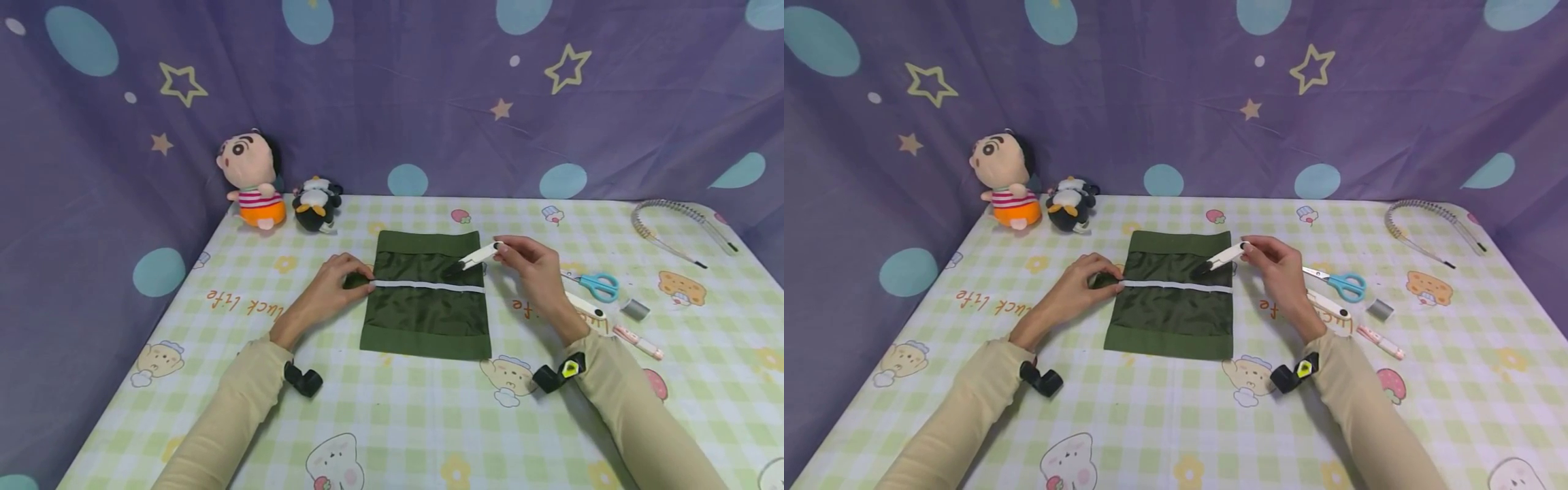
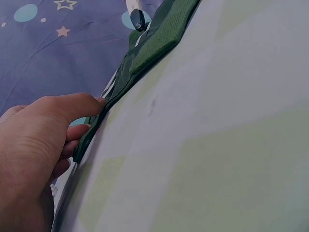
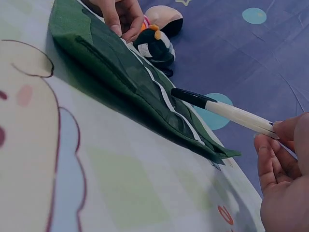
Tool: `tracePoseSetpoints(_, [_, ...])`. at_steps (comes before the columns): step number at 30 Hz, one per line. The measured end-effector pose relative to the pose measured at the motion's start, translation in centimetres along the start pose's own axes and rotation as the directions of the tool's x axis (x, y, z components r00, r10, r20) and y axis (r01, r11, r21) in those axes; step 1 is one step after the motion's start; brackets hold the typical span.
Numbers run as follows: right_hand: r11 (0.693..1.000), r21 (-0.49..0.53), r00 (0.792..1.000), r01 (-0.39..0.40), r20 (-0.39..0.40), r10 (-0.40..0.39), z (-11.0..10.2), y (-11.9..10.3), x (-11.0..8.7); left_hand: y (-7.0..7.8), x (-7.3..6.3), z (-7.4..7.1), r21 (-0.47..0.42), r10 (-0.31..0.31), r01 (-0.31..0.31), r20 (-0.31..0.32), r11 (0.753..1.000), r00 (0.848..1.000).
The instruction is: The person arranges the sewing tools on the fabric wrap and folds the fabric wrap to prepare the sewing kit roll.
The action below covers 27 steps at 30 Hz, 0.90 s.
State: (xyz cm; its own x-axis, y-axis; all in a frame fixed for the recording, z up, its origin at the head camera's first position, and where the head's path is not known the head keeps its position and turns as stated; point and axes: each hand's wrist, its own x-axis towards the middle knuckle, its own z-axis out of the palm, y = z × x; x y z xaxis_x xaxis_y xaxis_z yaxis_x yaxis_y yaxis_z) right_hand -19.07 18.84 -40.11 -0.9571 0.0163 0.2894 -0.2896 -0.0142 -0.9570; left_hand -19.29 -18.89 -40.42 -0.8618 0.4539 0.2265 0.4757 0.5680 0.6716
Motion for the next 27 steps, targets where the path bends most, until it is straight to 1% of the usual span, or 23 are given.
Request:
tracePoseSetpoints(6, [1.000,0.012,1.000,0.005,0.005,-0.005,0.6,0.4,0.5,0.0,0.1,0.0,-0.001,-0.026,0.026,0.013,1.000,1.000])
tracePoseSetpoints(10, [1.000,0.015,1.000,-0.005,0.012,0.005,0.8,0.6,0.8,0.1,0.1,0.0,-0.002,-0.036,0.036,0.014,0.999,0.999])
tracePoseSetpoints(16, [1.000,-0.015,1.000,-0.026,0.009,0.026,1.4,0.6,1.2,0.2,0.0,-0.1,0.003,-0.027,0.027,0.010,1.000,1.000])
tracePoseSetpoints(27, [0.998,-0.062,0.999,-0.006,0.050,0.009,2.2,0.7,2.2,0.3,0.0,0.0,0.007,-0.016,0.016,0.001,1.000,1.000])
